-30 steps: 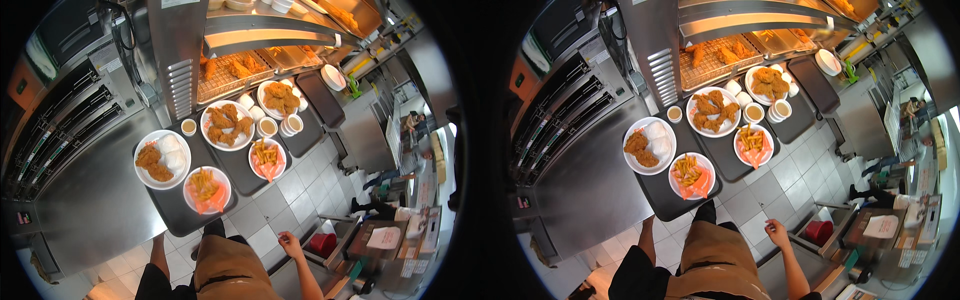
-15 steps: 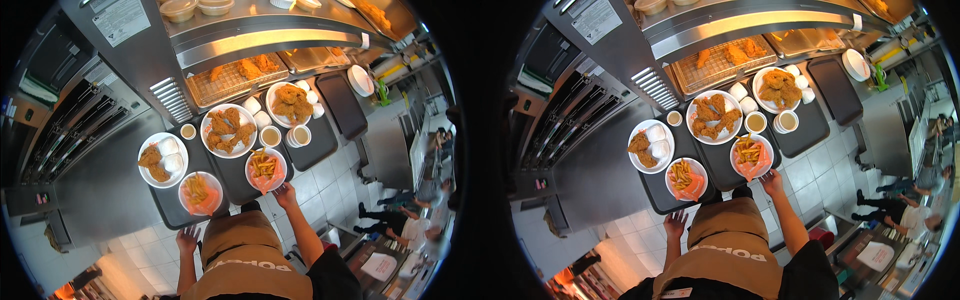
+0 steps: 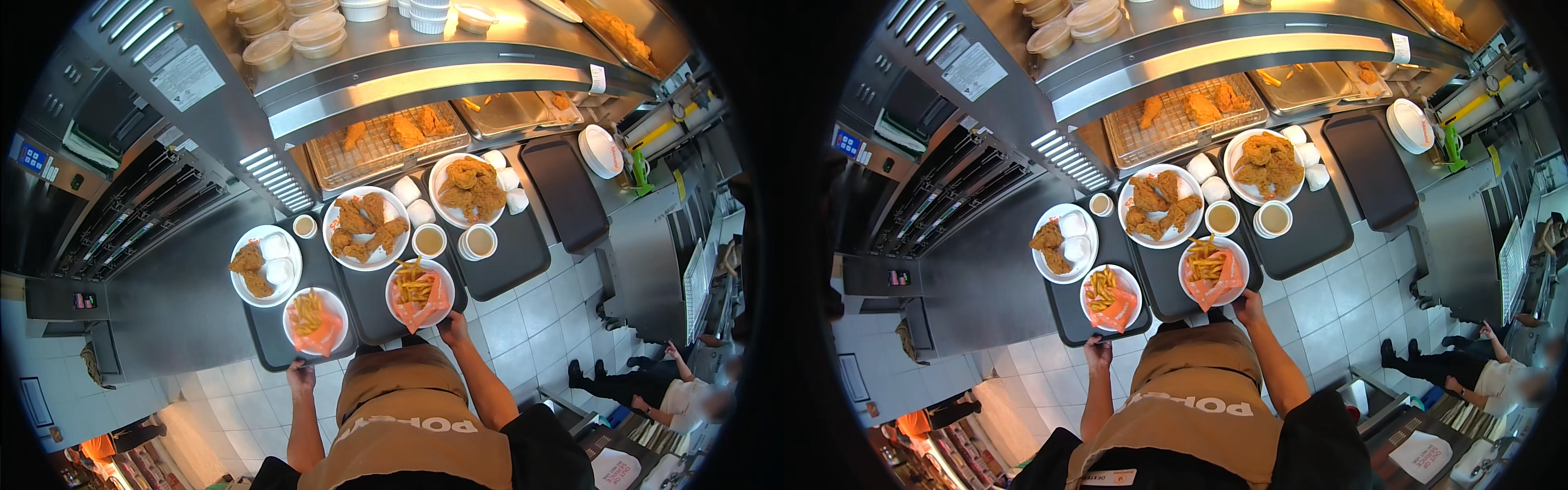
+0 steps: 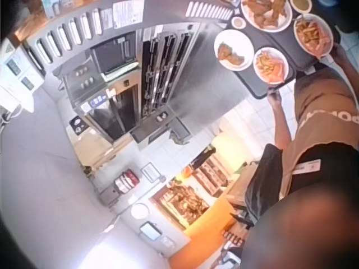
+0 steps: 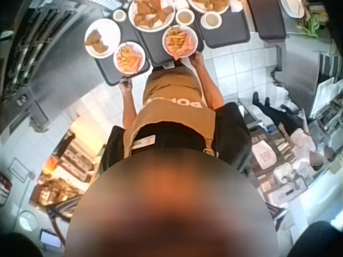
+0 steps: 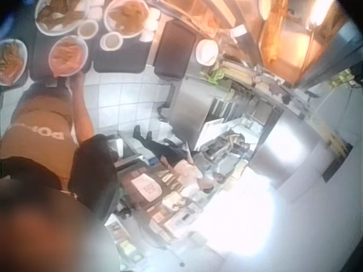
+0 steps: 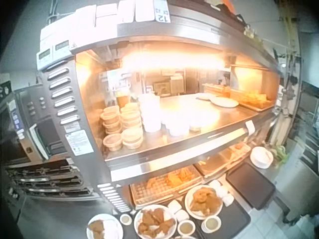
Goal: The person assembles multiple food orders in a fast-food kitchen. They place plates on trays, add fried chicken and french fries using tongs, include buns and small sauce cups, then carry the trays to the service counter and hand them off to customers.
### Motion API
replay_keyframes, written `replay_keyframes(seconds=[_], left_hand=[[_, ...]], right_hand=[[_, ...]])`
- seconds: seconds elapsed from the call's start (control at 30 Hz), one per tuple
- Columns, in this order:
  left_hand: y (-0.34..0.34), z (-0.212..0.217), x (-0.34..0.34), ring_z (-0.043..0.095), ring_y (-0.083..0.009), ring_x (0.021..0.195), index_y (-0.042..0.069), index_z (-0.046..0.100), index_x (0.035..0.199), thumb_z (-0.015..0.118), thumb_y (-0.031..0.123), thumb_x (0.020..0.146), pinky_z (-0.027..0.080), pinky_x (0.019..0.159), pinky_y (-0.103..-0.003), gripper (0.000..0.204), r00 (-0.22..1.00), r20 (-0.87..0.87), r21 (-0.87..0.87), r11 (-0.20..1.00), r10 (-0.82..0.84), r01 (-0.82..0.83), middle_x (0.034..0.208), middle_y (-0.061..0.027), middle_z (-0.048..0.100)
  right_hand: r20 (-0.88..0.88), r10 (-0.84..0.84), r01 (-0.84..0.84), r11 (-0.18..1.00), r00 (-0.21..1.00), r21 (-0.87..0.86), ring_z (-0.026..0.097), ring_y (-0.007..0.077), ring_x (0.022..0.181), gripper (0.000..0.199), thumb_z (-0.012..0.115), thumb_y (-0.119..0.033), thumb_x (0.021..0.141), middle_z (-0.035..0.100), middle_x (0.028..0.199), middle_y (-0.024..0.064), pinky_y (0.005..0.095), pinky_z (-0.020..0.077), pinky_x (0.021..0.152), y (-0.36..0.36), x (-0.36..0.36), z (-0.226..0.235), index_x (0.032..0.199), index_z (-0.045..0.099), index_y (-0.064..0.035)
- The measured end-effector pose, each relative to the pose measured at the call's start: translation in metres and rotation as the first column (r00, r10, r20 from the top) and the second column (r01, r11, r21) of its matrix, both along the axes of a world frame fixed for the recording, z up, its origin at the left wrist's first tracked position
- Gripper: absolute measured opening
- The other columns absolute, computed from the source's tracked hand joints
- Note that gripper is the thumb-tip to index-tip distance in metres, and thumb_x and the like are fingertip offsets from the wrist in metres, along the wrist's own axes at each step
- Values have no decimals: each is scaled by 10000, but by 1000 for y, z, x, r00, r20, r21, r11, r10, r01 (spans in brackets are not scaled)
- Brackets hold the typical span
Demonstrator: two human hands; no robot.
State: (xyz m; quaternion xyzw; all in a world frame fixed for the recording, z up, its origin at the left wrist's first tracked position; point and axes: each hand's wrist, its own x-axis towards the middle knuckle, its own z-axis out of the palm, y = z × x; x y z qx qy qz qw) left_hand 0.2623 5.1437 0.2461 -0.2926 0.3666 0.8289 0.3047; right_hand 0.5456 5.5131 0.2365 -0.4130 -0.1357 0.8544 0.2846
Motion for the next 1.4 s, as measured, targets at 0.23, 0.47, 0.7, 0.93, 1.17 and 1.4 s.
replay_keyframes(seconds=[0.23, 0.47, 0.7, 0.93, 1.17, 1.4], left_hand=[[-33, -6, -7, 627, -283, 1013, -20, 624, 981, 535, -65, 582, 500, 949, -400, 412, 998, -33, 88, 994, -56, 59, 1037, -115, 664], [-80, -4, -21, 636, -292, 1000, -23, 634, 972, 546, -46, 594, 478, 974, -403, 389, 996, -37, 147, 986, -77, 82, 1038, -110, 670], [-96, 21, -12, 619, -313, 1069, -55, 624, 1041, 539, -44, 608, 467, 1004, -438, 441, 996, -64, 137, 988, -56, 64, 1091, -137, 667], [-96, -16, 26, 548, -383, 1198, -90, 550, 1185, 541, -36, 645, 423, 1069, -515, 543, 995, -81, 141, 989, 64, -52, 1248, -196, 593], [-73, -38, 55, 507, -391, 1250, -99, 494, 1261, 533, -54, 651, 404, 1088, -512, 613, 961, -184, 328, 934, 207, -139, 1310, -203, 560], [-93, -23, 84, 535, -347, 1225, -87, 546, 1216, 549, -33, 619, 369, 1105, -486, 600, 889, -237, 273, 905, 392, -326, 1282, -177, 592]], right_hand=[[-2, 8, -8, 984, 1000, -178, 513, 343, 1220, 530, 471, -82, 783, 563, 1283, 211, 491, 372, 1077, -23, 4, 3, 1277, 489, 107], [-95, -33, 25, 996, 995, -85, 512, 332, 1241, 612, 520, -80, 713, 561, 1318, 180, 469, 369, 1094, -58, 6, 4, 1301, 482, 88], [-119, -2, 5, 1000, 993, 23, 545, 310, 1211, 591, 547, -100, 707, 595, 1290, 141, 446, 385, 1083, -77, 23, 10, 1281, 524, 39], [-120, 72, -62, 994, 990, 85, 522, 313, 1230, 622, 556, -113, 698, 588, 1292, 140, 444, 368, 1093, -56, 50, 14, 1302, 513, 31], [-162, 170, -146, 978, 972, 147, 550, 287, 1208, 613, 570, -99, 694, 607, 1273, 130, 424, 404, 1062, -29, 52, 16, 1291, 523, 34], [-204, 329, -296, 939, 922, 176, 539, 298, 1231, 666, 611, -116, 684, 571, 1336, 140, 434, 409, 1070, 1, 49, 19, 1325, 496, 22]])
